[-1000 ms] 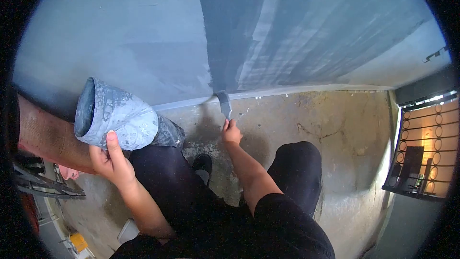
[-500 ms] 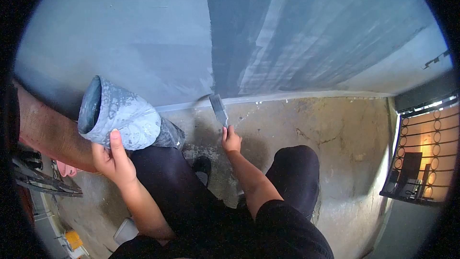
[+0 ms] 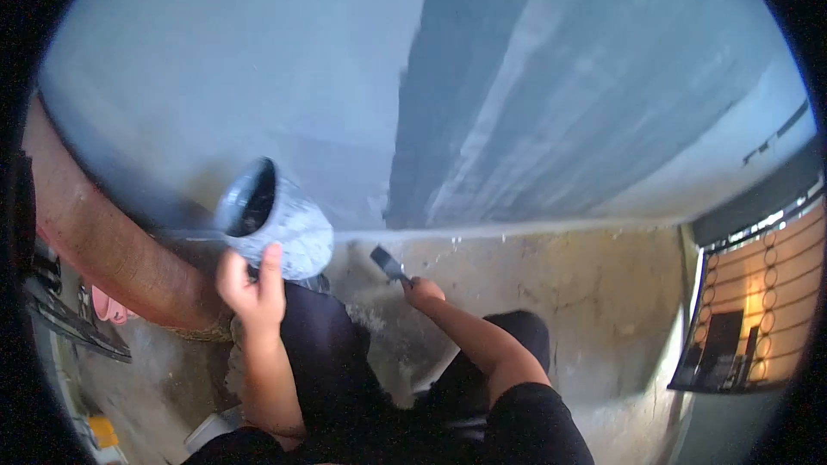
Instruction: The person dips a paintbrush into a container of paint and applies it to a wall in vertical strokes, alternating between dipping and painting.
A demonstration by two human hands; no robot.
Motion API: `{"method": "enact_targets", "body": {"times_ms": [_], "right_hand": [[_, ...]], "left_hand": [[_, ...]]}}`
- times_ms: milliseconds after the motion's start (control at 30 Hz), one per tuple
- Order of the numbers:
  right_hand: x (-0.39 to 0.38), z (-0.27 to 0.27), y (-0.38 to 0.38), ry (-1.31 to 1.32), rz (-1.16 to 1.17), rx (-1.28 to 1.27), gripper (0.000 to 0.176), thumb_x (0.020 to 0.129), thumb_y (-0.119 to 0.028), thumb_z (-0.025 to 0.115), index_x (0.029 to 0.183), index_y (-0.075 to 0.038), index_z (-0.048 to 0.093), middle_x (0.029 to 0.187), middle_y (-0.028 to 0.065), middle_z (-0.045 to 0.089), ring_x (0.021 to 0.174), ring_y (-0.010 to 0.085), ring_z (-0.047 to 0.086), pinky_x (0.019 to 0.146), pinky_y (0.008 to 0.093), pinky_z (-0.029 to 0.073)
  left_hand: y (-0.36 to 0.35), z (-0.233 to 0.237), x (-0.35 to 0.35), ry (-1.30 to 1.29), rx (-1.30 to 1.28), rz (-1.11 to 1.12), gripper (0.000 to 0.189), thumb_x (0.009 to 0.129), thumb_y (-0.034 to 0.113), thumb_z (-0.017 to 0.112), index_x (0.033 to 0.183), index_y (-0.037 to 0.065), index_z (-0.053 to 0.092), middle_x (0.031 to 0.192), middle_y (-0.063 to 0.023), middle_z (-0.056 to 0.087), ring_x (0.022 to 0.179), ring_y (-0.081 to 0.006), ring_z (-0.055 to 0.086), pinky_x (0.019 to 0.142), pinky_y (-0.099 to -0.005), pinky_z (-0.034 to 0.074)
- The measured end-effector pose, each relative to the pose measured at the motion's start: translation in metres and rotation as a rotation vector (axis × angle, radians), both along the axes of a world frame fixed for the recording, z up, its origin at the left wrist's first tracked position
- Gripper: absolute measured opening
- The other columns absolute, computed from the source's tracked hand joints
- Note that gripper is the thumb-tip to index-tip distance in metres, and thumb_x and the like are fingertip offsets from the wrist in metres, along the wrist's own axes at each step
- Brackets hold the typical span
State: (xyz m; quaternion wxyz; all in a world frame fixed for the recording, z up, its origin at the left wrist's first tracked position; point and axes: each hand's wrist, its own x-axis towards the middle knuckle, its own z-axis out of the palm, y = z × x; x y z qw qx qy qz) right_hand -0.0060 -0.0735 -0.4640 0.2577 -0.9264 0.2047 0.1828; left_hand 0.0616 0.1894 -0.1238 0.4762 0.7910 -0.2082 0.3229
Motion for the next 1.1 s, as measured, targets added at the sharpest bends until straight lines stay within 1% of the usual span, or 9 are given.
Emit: {"method": "enact_targets", "body": {"times_ms": [67, 133, 200, 333, 533, 733, 833, 1000, 1100], "right_hand": [[0.031, 0.043, -0.025, 0.086, 0.188, 0.046, 0.057, 0.097, -0.06, 0.047, 0.104, -0.009, 0.07, 0.098, 0.0174, 0.074, 0.095, 0.041, 0.07, 0.085, 0.0512, 0.053], [0.061, 0.136, -0.046, 0.489, 0.449, 0.128, 0.064, 0.097, -0.059, 0.044, 0.102, -0.003, 0.074, 0.109, 0.0226, 0.072, 0.104, 0.0402, 0.068, 0.093, 0.0486, 0.052], [0.053, 0.13, -0.073, 0.14, 0.555, 0.093, 0.064, 0.093, -0.06, 0.051, 0.1, 0.0, 0.073, 0.111, 0.0256, 0.07, 0.104, 0.042, 0.067, 0.091, 0.0498, 0.052], [0.022, 0.249, -0.099, -0.005, 0.545, 0.12, 0.046, 0.092, -0.045, 0.059, 0.114, -0.005, 0.062, 0.102, 0.0244, 0.071, 0.101, 0.0437, 0.067, 0.088, 0.0525, 0.053], [-0.027, 0.48, -0.072, -0.046, 0.136, -0.109, 0.037, 0.09, -0.036, 0.062, 0.121, -0.017, 0.056, 0.088, 0.0202, 0.071, 0.083, 0.0438, 0.069, 0.074, 0.0541, 0.055], [-0.104, 0.617, -0.032, -0.228, 0.024, -0.013, 0.036, 0.094, -0.034, 0.059, 0.122, -0.011, 0.056, 0.082, 0.0232, 0.07, 0.08, 0.0449, 0.069, 0.073, 0.0545, 0.055], [-0.131, 0.679, -0.008, -0.328, -0.132, 0.141, 0.029, 0.094, -0.025, 0.061, 0.116, -0.008, 0.057, 0.078, 0.022, 0.068, 0.077, 0.0444, 0.068, 0.07, 0.0533, 0.053], [-0.165, 0.689, -0.006, -0.352, -0.178, 0.165, 0.029, 0.091, -0.019, 0.061, 0.116, -0.005, 0.057, 0.077, 0.0242, 0.067, 0.07, 0.0457, 0.065, 0.065, 0.053, 0.051], [-0.186, 0.69, -0.017, -0.427, -0.188, 0.338, 0.031, 0.092, -0.02, 0.064, 0.116, -0.002, 0.058, 0.075, 0.0165, 0.069, 0.064, 0.0311, 0.066, 0.062, 0.044, 0.051]], "left_hand": [[-0.016, -0.006, 0.01, -0.162, -0.01, -0.13, 0.024, 0.083, 0.018, 0.078, 0.095, 0.001, 0.068, 0.086, -0.0157, 0.068, 0.072, -0.0336, 0.066, 0.065, -0.0376, 0.052], [-0.039, 0.004, 0.009, -0.273, -0.018, -0.221, 0.023, 0.08, 0.018, 0.076, 0.094, 0.002, 0.067, 0.084, -0.0154, 0.068, 0.069, -0.0362, 0.066, 0.062, -0.0406, 0.053], [-0.061, 0.007, 0.003, -0.215, -0.093, -0.309, 0.022, 0.076, 0.014, 0.074, 0.092, 0.002, 0.066, 0.082, -0.0149, 0.067, 0.065, -0.0367, 0.065, 0.061, -0.042, 0.054], [-0.088, 0.059, -0.007, -0.113, -0.048, -0.484, 0.025, 0.071, 0.012, 0.075, 0.091, 0.002, 0.064, 0.077, -0.0132, 0.064, 0.062, -0.0355, 0.062, 0.059, -0.0413, 0.053], [-0.049, 0.186, -0.008, -0.092, 0.017, -0.555, 0.021, 0.07, 0.009, 0.074, 0.085, 0.005, 0.06, 0.07, -0.0108, 0.057, 0.059, -0.0334, 0.059, 0.053, -0.0413, 0.049], [0.059, 0.325, -0.039, -0.057, 0.337, -0.227, 0.023, 0.075, 0.02, 0.074, 0.086, 0.005, 0.06, 0.078, -0.0144, 0.059, 0.068, -0.0386, 0.06, 0.059, -0.0476, 0.048], [0.109, 0.35, -0.061, 0.005, 0.365, 0.013, 0.027, 0.08, 0.024, 0.073, 0.088, 0.004, 0.058, 0.083, -0.0174, 0.06, 0.073, -0.0419, 0.059, 0.062, -0.0508, 0.047], [0.157, 0.37, -0.107, 0.287, 0.34, 0.415, 0.037, 0.093, 0.037, 0.069, 0.094, 0.002, 0.059, 0.087, -0.0218, 0.064, 0.077, -0.0446, 0.062, 0.064, -0.0524, 0.046], [0.176, 0.348, -0.132, 0.334, 0.38, 0.624, 0.039, 0.096, 0.04, 0.066, 0.091, 0.001, 0.06, 0.087, -0.0229, 0.065, 0.079, -0.0447, 0.063, 0.065, -0.0529, 0.047]]}}
